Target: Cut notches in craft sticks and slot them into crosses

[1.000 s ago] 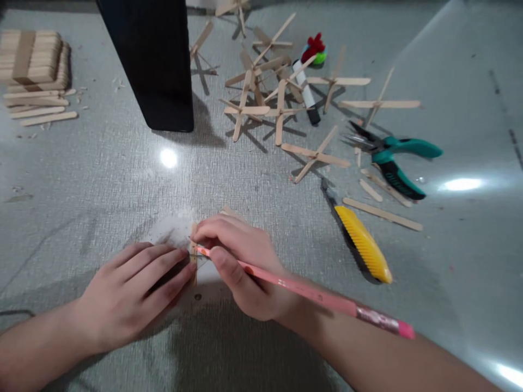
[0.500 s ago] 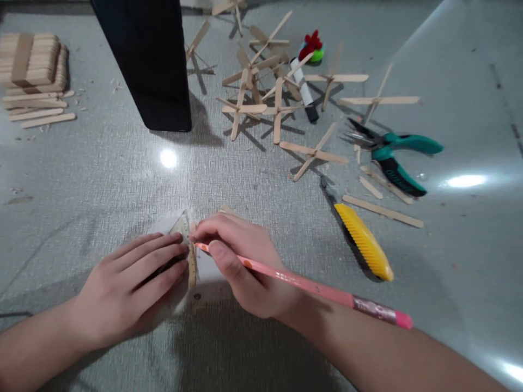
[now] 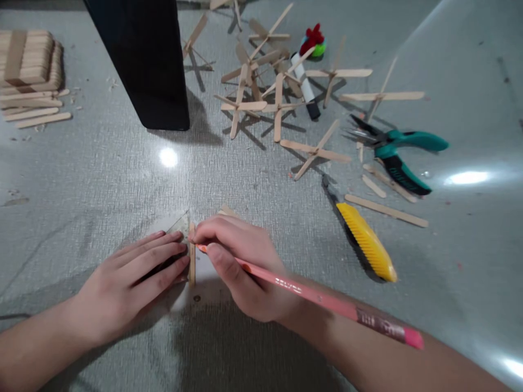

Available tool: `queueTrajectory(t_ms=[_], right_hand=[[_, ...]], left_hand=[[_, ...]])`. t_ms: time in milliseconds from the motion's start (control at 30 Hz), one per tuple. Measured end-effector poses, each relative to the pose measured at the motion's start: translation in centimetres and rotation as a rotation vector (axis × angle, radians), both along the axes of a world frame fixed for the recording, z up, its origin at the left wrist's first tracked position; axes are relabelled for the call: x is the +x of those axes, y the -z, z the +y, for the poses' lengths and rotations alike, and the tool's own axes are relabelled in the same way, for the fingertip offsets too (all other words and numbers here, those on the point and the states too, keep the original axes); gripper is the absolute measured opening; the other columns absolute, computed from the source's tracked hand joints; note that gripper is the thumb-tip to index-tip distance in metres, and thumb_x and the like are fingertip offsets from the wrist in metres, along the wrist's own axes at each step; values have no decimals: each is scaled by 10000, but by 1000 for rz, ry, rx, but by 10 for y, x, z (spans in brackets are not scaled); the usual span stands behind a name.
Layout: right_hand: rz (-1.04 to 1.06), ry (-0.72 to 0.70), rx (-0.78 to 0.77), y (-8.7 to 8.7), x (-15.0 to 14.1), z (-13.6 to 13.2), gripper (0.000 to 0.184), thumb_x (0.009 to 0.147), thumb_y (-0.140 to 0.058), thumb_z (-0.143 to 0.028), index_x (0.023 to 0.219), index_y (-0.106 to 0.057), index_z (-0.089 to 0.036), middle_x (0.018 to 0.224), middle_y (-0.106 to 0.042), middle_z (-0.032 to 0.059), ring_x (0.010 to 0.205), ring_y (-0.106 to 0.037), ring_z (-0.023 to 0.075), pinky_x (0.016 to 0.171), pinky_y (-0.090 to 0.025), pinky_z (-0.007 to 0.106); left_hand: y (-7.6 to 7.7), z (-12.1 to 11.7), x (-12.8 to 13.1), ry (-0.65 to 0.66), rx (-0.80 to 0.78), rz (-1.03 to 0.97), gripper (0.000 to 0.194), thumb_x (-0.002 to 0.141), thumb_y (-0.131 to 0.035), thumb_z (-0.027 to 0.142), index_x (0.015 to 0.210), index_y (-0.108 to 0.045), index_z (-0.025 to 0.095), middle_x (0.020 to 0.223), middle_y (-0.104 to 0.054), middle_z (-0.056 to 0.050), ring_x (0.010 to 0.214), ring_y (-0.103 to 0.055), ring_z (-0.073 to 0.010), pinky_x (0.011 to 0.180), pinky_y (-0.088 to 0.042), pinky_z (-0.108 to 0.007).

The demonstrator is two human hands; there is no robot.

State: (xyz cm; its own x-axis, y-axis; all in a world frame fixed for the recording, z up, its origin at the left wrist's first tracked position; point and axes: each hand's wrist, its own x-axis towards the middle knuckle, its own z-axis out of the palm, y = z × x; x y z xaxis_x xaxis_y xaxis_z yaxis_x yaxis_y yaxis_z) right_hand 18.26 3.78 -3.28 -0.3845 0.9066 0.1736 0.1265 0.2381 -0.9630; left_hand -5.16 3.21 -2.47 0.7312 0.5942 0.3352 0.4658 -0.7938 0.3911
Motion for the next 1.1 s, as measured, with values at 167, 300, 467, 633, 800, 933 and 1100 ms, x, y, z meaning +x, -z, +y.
queueTrajectory(t_ms=[167,300,467,633,800,933,1100], right_hand=[[3,4,9,-1,-1,2,330,1076,-412,-411,1038,-673,-211,972,-733,81,936,-693,218,845,-533,387],[3,2,16,-1,-1,1,322,1079,-405,-390,1048,-672,-214,973,-733,80,945,-696,218,862,-532,392],[7,51,15,4,1,-4,334,1073,-411,-408,1031,-685,-221,946,-727,80,944,-694,238,851,-547,408],[-3,53,-4,7,2,-8,365,1066,-416,-435,998,-698,-213,936,-723,83,940,-696,243,845,-550,401],[-20,41,-21,3,1,-6,380,1071,-400,-440,978,-689,-211,932,-718,84,913,-693,236,829,-551,399],[-21,38,-19,2,1,-4,378,1070,-404,-446,958,-682,-215,925,-718,78,917,-687,234,822,-545,395],[-1,30,13,1,0,-2,344,1071,-406,-417,960,-661,-215,942,-703,79,917,-671,226,810,-533,388]], left_hand=[[1,1,0,-6,-2,-5,198,1019,-514,110,1086,-699,92,1176,-752,-127,1167,-723,-268,1065,-596,-453],[0,4,1,12,-3,-18,194,1024,-513,125,1090,-692,91,1175,-744,-137,1148,-730,-239,1077,-588,-432],[-3,7,1,19,6,-3,196,1021,-513,116,1080,-698,98,1153,-754,-128,1106,-747,-228,1054,-606,-422],[-2,5,2,8,2,-12,194,1024,-520,126,1059,-709,100,1146,-759,-122,1117,-743,-241,1051,-607,-426],[0,4,2,13,-8,-21,177,1010,-552,124,1062,-717,83,1155,-751,-130,1125,-737,-250,1071,-592,-430],[0,3,2,9,-6,-15,175,1010,-551,121,1071,-712,84,1171,-744,-127,1127,-733,-239,1086,-583,-417],[0,3,2,5,-17,-9,194,1018,-538,132,1074,-719,94,1158,-754,-116,1124,-735,-245,1064,-600,-426]])
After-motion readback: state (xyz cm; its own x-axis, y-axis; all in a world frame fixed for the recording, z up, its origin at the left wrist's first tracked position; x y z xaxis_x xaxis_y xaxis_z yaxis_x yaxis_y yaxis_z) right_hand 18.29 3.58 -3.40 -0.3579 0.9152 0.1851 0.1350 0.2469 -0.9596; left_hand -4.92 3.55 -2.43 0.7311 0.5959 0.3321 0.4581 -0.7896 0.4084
